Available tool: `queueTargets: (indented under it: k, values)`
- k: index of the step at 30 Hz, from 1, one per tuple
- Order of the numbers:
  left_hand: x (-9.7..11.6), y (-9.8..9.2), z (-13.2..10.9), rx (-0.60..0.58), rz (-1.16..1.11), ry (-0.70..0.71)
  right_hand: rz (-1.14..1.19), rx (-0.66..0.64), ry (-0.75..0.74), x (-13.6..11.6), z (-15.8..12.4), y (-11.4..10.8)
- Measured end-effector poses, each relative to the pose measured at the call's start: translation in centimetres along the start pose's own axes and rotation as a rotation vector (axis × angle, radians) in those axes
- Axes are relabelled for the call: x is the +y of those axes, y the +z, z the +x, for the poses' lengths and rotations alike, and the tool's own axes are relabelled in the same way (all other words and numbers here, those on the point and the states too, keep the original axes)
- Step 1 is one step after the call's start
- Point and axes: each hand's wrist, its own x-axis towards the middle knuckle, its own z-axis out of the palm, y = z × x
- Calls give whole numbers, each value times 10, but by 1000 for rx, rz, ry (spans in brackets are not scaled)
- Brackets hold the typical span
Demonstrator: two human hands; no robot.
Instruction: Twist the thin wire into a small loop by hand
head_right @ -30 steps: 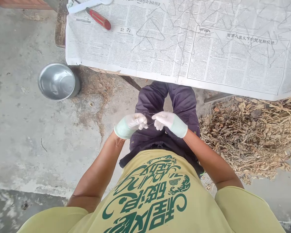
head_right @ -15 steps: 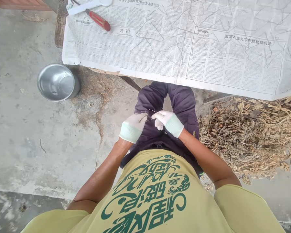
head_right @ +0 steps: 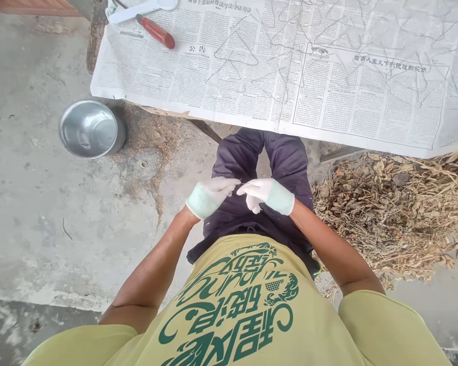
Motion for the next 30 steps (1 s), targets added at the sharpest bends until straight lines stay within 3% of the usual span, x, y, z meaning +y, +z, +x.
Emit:
queueTargets:
  k: [4, 7, 12, 16, 21, 25, 30]
  values:
    - [3, 0, 2, 54, -117, -56, 88, 49, -16, 5, 1, -5]
    - [7, -1, 2, 30, -115, -60, 112, 79, -30, 9, 2, -6]
    - [5, -10, 2, -129, -119, 83, 127, 8, -32, 12, 1, -8]
    - [2, -16, 9, -111, -265, 133, 150, -25, -72, 13, 1, -11]
    - [9, -9, 17, 13, -186, 24, 152, 23, -132, 14, 3, -16]
    - [13, 0, 16, 36, -160, -95, 153, 58, -154, 15, 4, -18]
    - [14, 2, 10, 60, -341, -156, 193, 78, -180, 14, 5, -18]
